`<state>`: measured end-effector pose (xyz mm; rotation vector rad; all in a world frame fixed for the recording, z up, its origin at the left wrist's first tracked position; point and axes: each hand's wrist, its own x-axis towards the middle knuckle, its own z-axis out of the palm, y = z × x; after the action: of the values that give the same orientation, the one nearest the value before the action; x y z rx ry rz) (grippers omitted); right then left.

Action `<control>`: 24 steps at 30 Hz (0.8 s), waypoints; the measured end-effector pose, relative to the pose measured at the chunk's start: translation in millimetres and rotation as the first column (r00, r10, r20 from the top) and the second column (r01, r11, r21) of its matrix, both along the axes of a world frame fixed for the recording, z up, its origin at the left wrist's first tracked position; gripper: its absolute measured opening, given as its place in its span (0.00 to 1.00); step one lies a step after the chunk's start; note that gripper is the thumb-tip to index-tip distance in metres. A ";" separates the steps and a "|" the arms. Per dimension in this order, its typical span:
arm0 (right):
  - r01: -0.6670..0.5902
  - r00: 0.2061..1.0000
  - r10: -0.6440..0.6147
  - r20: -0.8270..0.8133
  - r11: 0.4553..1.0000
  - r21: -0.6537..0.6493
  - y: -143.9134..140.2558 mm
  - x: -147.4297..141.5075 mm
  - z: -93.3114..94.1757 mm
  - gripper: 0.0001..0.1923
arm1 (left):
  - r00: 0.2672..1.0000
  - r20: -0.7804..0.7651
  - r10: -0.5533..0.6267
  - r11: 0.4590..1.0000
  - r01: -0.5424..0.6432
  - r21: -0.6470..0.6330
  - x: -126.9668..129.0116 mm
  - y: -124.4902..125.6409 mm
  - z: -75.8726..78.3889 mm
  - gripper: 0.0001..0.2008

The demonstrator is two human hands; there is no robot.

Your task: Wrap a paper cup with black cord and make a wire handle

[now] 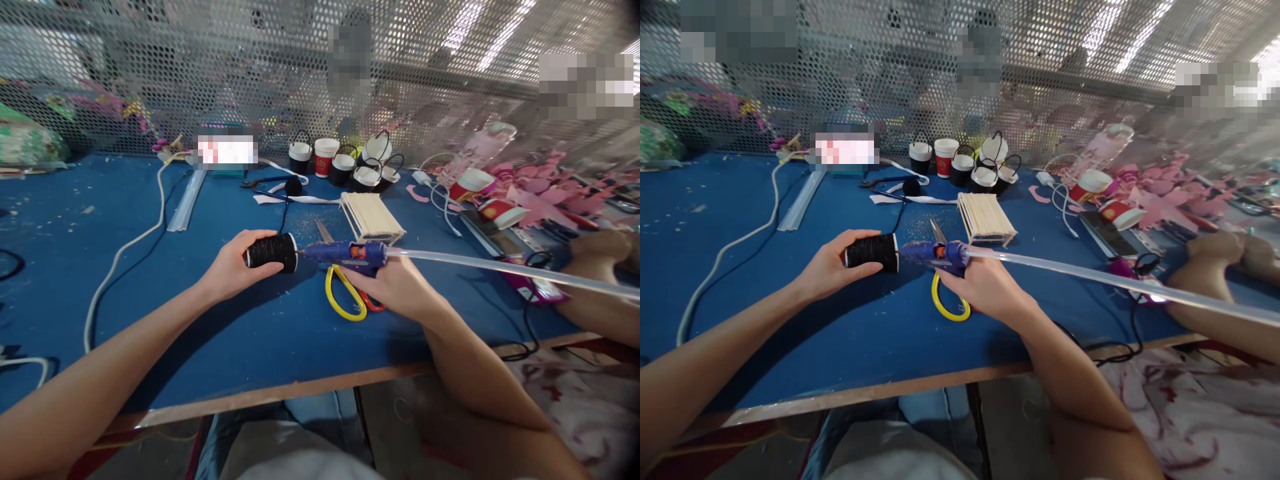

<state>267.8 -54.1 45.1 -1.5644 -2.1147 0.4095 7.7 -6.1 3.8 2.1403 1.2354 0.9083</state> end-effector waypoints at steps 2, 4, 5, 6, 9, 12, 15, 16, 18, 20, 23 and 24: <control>-0.001 1.000 0.001 0.003 1.000 -0.002 -0.7 -0.3 1.0 0.12 | 1.000 -0.010 -0.004 1.000 0.004 0.026 -0.3 0.4 -0.8 0.26; 0.018 1.000 -0.018 0.007 1.000 0.013 -0.6 -0.1 0.4 0.12 | 1.000 -0.018 -0.023 0.997 0.025 0.080 -0.6 0.6 -2.1 0.26; 0.028 1.000 -0.028 0.010 0.999 0.022 -0.1 0.3 -0.3 0.12 | 0.999 -0.020 -0.038 0.993 0.040 0.112 -0.7 0.8 -2.9 0.26; 0.033 0.999 -0.034 0.015 0.999 0.029 0.5 0.7 -1.1 0.12 | 0.998 -0.020 -0.053 0.988 0.055 0.144 -0.7 0.9 -3.8 0.26; 0.029 0.999 -0.030 0.017 0.998 0.049 2.4 1.8 -2.9 0.11 | 0.996 -0.027 -0.087 0.974 0.091 0.207 -1.0 1.3 -5.8 0.26; 0.007 1.000 -0.007 0.003 0.998 0.063 3.6 2.0 -2.9 0.11 | 0.995 -0.035 -0.094 0.968 0.100 0.232 -1.3 1.7 -6.0 0.26; -0.001 1.000 0.001 -0.002 0.998 0.063 3.2 1.6 -1.6 0.11 | 0.994 -0.043 -0.103 0.962 0.111 0.251 -1.6 1.6 -5.4 0.26; 0.008 1.000 -0.009 0.003 0.998 0.055 2.9 1.3 -1.0 0.11 | 0.993 -0.047 -0.107 0.960 0.115 0.257 -1.6 1.4 -5.3 0.26; 0.032 0.999 -0.032 0.023 0.999 0.022 2.1 1.0 -0.1 0.11 | 0.992 -0.057 -0.110 0.957 0.121 0.264 -1.8 1.0 -5.4 0.25; 0.040 0.999 -0.040 0.033 0.999 -0.005 1.8 0.7 0.3 0.12 | 0.992 -0.067 -0.109 0.955 0.124 0.268 -2.0 0.6 -5.4 0.25; 0.024 1.000 -0.024 0.005 1.000 0.019 2.6 0.8 -0.3 0.12 | 0.989 -0.088 -0.116 0.949 0.137 0.285 -2.1 -0.1 -4.9 0.25; 0.018 1.000 -0.018 -0.006 0.999 0.034 3.1 0.9 -0.7 0.11 | 0.988 -0.098 -0.119 0.945 0.143 0.292 -2.1 -0.4 -4.7 0.25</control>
<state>268.7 -51.0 44.4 -1.5606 -2.0909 0.3699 5.6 -6.5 -0.8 2.4849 1.0286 1.0139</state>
